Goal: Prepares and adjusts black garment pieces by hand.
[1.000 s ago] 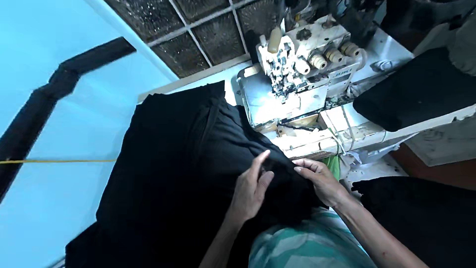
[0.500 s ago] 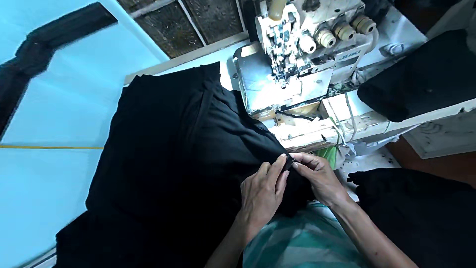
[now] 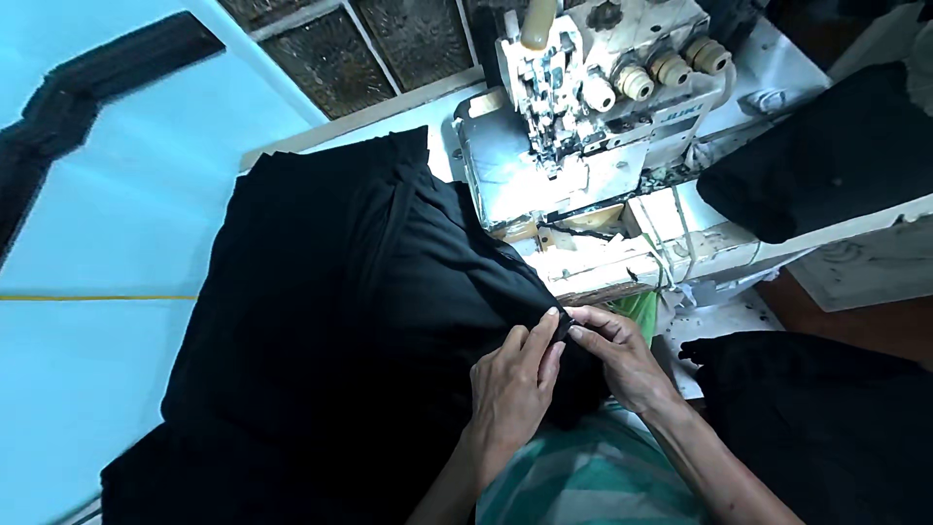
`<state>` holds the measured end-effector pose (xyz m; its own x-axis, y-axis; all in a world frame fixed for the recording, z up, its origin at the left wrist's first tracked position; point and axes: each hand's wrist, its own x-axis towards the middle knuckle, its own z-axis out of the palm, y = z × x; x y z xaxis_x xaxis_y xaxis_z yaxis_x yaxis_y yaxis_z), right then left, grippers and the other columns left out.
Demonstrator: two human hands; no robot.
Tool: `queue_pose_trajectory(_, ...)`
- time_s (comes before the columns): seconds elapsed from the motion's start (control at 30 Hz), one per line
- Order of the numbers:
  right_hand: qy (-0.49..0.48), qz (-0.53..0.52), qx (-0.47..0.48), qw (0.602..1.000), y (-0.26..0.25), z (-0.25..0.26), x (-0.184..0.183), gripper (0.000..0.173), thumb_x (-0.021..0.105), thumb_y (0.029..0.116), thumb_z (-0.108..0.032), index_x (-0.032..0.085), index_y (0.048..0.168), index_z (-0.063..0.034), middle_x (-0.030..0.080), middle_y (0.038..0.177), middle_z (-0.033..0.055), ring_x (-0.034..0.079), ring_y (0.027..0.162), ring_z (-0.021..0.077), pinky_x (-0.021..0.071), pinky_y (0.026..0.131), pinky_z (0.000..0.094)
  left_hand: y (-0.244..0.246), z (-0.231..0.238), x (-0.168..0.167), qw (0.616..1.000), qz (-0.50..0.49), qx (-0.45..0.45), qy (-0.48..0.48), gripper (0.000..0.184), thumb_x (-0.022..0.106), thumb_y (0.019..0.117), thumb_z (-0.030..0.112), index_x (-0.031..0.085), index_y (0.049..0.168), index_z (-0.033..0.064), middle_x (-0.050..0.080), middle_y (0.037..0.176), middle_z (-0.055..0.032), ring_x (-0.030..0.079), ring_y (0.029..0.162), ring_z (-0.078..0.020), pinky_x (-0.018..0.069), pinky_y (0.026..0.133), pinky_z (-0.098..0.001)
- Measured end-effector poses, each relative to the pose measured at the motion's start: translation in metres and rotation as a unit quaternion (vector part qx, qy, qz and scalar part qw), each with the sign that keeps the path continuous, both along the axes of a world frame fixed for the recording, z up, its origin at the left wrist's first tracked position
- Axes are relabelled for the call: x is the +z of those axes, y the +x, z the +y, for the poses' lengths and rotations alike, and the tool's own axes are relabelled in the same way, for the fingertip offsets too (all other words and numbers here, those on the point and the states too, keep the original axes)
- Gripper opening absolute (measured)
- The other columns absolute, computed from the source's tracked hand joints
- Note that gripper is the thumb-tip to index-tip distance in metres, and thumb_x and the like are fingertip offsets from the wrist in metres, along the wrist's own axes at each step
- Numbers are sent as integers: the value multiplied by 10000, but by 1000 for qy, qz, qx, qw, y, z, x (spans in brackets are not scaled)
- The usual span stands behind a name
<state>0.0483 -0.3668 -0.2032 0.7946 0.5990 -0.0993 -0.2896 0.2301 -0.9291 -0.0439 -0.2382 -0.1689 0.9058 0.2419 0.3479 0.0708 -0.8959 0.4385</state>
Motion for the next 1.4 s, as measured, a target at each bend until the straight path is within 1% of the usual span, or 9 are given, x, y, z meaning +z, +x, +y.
queue_pose_trajectory(0.2,83,150,-7,985,-3,4,4,235,497,958,24,720,1014,-23,747,910,9,702,843,44,590,803,232,3,-5,-9,996,-35,3,-79,324,553,1013,172,724,1231,5,708,856,-132,660,656,-194,525,576,-314)
queue_pose_trajectory(0.3,123,222,4,967,-4,5,3,239,497,946,23,723,1010,-22,758,901,35,720,826,66,605,780,244,2,-4,-12,976,-38,-14,-212,322,495,1051,135,687,1248,-32,740,991,-104,642,744,-61,526,706,-194)
queue_pose_trajectory(0.4,174,289,38,941,-5,6,-5,218,540,925,17,721,1043,-9,763,926,67,734,837,100,615,786,273,4,-2,-12,922,-46,-34,-383,329,422,1067,102,624,1234,-96,545,740,42,463,608,42,409,567,-116)
queue_pose_trajectory(0.47,192,313,45,929,-7,6,-7,218,549,921,25,719,1054,-1,764,944,84,739,851,118,619,796,289,5,-2,-12,908,-44,-37,-415,322,417,1066,95,612,1233,-99,524,721,65,455,599,57,396,548,-106)
queue_pose_trajectory(0.57,116,244,4,963,-9,7,0,246,497,948,28,727,1030,-10,763,909,41,725,824,71,608,772,243,1,1,-16,947,-31,-27,-317,323,470,1062,133,654,1246,-57,668,886,-33,549,690,10,478,667,-147)
queue_pose_trajectory(0.67,34,129,-29,991,-8,6,3,231,527,937,22,738,1020,-16,757,913,0,706,847,39,589,798,221,-4,2,-12,986,-3,-13,-167,339,539,1030,168,677,1295,10,749,1083,-131,719,832,-166,576,738,-312)
queue_pose_trajectory(0.83,0,63,-43,997,-8,6,4,200,575,906,19,757,965,-37,747,889,-17,689,840,21,574,795,206,-7,5,-12,999,-28,-14,-43,346,576,998,217,717,1249,24,697,830,-114,652,616,-212,517,520,-337)
queue_pose_trajectory(1.03,-16,48,-47,998,-14,9,4,202,579,886,12,753,865,-89,717,829,-65,652,786,-15,547,750,177,-3,4,-16,999,-51,-16,-2,334,606,970,216,736,1192,3,661,776,-110,616,571,-205,487,491,-311)
queue_pose_trajectory(1.4,-20,16,-52,998,-12,10,2,168,603,900,32,753,953,-20,715,885,-20,663,829,18,562,793,191,-9,3,-10,999,-28,2,18,344,581,984,227,737,1226,40,637,754,-103,586,526,-209,453,450,-311)
